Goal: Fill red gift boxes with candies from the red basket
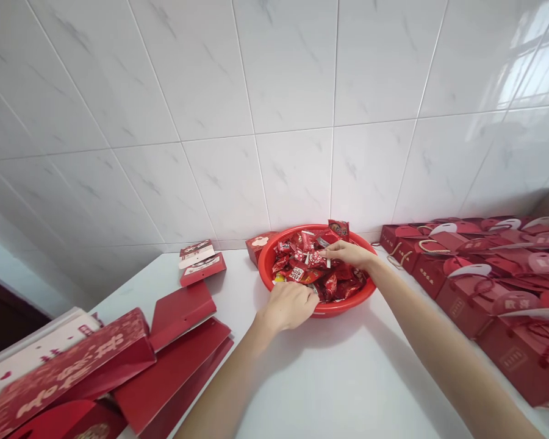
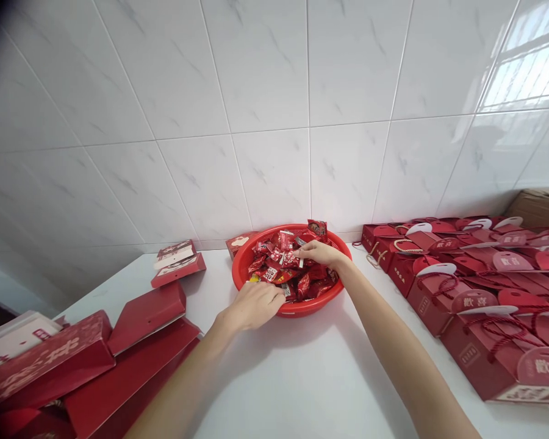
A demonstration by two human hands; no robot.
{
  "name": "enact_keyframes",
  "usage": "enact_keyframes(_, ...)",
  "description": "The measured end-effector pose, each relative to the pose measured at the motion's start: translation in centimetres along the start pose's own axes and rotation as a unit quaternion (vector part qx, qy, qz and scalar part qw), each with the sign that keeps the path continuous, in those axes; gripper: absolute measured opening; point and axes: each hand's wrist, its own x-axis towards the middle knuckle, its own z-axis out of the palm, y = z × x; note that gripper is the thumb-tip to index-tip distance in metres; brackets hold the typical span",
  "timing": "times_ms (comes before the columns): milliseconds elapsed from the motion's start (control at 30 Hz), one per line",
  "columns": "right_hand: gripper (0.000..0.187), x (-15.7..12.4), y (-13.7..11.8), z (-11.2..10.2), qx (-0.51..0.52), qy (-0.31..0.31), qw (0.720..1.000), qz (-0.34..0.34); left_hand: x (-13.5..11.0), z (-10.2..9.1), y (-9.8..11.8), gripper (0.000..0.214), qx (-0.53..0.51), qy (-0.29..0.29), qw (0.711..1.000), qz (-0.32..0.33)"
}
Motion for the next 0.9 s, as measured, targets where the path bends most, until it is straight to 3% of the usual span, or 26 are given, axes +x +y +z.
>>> enact_keyframes(67,0.059,-1.0,-0.1,0.3,0.084,-0.017,0.995,-0.046,0.0,0.1,-0.2,0.041,-0.022,0.009,1.000,0.005)
enact_keyframes(200,0.056,-2.5,-0.5,0.6,0.110,-0.044,0.991,-0.068,0.4,0.2,-0.7,0.020,-0.142,0.071,0.987,-0.022)
enact_keyframes(267,0.053,-2.9,-0.7,0.6,0.095,-0.085,0.989,-0.074,0.8,0.4,-1.0,0.011,-0.236,0.122,0.963,-0.048)
enact_keyframes(367,0.047,-3.0,-0.7,0.8,0.045,-0.138,0.987,-0.065,1.9,0.5,-1.7,0.015,-0.358,0.198,0.909,-0.081)
enact_keyframes(467,0.043,-2.7,-0.5,1.3,0.003,-0.141,0.988,-0.062,3.5,0.6,-2.6,0.008,-0.391,0.232,0.884,-0.106)
enact_keyframes(500,0.043,-2.6,-0.5,1.4,-0.007,-0.131,0.989,-0.065,4.1,0.5,-2.9,0.004,-0.386,0.223,0.889,-0.104)
enact_keyframes(600,0.040,-2.3,-0.4,1.9,-0.015,-0.083,0.995,-0.060,6.1,0.2,-3.7,0.022,-0.334,0.182,0.923,-0.066)
enact_keyframes(767,0.035,-2.1,-0.4,2.4,-0.031,-0.042,0.997,-0.061,10.5,-1.1,-4.4,0.043,-0.131,0.194,0.972,-0.014)
enact_keyframes(900,0.037,-1.9,-0.3,2.3,-0.067,-0.024,0.995,-0.071,13.7,-1.9,-4.1,0.038,-0.005,0.104,0.994,0.042)
